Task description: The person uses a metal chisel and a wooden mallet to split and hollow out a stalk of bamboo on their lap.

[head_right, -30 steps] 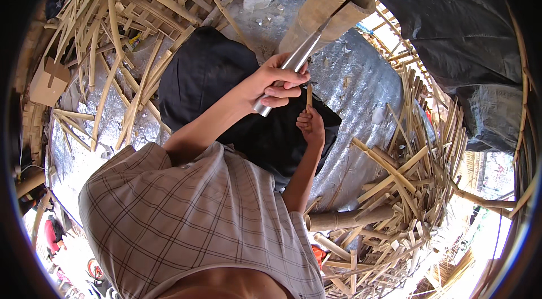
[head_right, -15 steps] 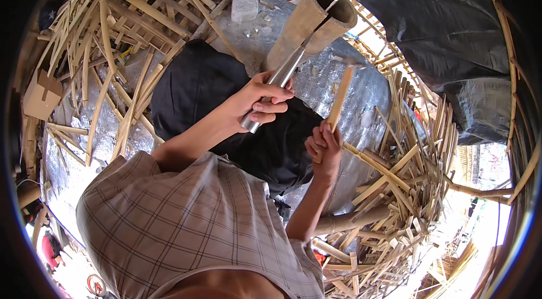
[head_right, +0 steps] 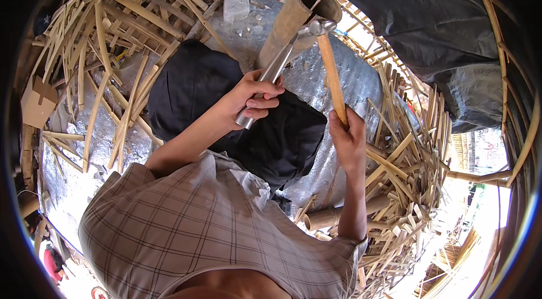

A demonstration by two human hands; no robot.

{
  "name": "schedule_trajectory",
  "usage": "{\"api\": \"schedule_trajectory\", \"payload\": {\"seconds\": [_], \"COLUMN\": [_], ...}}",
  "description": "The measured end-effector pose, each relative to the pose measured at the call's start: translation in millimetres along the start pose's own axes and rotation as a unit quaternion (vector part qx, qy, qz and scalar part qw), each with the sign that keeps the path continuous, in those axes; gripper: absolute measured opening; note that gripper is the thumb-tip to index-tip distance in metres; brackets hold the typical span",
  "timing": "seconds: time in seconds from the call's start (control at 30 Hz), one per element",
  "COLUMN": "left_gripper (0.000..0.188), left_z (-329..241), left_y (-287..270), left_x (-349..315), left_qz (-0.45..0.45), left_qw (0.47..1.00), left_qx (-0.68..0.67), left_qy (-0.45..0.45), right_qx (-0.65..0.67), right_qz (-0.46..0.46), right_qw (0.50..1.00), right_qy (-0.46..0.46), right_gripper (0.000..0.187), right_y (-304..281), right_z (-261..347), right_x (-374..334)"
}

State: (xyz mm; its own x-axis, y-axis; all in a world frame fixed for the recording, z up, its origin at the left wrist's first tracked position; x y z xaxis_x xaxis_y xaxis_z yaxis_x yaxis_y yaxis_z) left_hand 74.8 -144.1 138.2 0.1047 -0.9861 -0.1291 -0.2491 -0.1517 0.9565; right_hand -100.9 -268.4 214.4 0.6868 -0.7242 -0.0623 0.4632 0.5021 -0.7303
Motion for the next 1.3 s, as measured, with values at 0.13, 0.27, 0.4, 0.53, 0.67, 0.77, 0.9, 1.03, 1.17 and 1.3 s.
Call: {"api": "schedule_trajectory", "payload": {"seconds": [0.13,0.27,0.4,0.53,0.67,0.77,0.9,1.03,1.17,1.3], "left_gripper": [0.016,0.016,0.014,0.02,0.02,0.015,0.016,0.016,0.015,0.014], "left_z": [-4,-3,1,-11,-12,-6,2,5,-2,2], "left_y": [-2,-1,2,1,0,-2,3,9,-1,0], "left_x": [-5,-5,-4,-3,-2,-2,0,6,2,0], "left_qz": [-0.006,-0.004,-0.006,-0.003,-0.008,-0.014,-0.009,-0.009,-0.016,-0.021], "left_qw": [1.0,1.0,1.0,1.0,1.0,1.0,1.0,1.0,1.0,1.0], "left_qx": [0.003,0.006,0.014,0.005,0.005,0.008,0.009,0.018,0.016,0.018], "left_qy": [0.005,0.004,-0.003,0.011,-0.003,-0.007,-0.004,-0.013,-0.008,-0.011], "right_qx": [0.071,0.213,-0.126,-0.349,-0.255,-0.212,0.142,0.018,-0.286,-0.21], "right_qz": [-0.091,-0.204,-0.171,0.05,0.076,-0.028,-0.152,-0.202,-0.028,0.03], "right_qw": [0.993,0.929,0.961,0.936,0.964,0.977,0.973,0.956,0.954,0.977], "right_qy": [-0.038,-0.225,-0.177,-0.016,0.025,-0.007,-0.101,-0.213,-0.079,-0.029], "right_gripper": [0.043,0.042,0.039,0.036,0.039,0.039,0.039,0.036,0.036,0.037], "right_y": [-47,-68,-16,17,-3,-55,-90,-48,17,-16], "right_z": [44,64,22,-17,-8,42,79,10,1,16], "right_x": [-16,-23,-8,-1,-16,-21,-26,-7,1,1]}}
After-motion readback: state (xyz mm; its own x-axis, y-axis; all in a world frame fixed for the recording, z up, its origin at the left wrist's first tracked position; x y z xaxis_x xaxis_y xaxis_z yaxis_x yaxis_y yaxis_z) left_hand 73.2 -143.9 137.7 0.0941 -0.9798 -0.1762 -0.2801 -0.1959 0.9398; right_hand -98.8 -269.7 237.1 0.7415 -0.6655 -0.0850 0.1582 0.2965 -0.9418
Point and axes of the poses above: each hand's wrist, its own x-axis towards the middle knuckle, its own y-axis out of the palm, z = x × y, the point moved 7 cm from there along x, towards the middle knuckle, and after that the axes turned 8 degrees about -x, right-handed, at the moved point
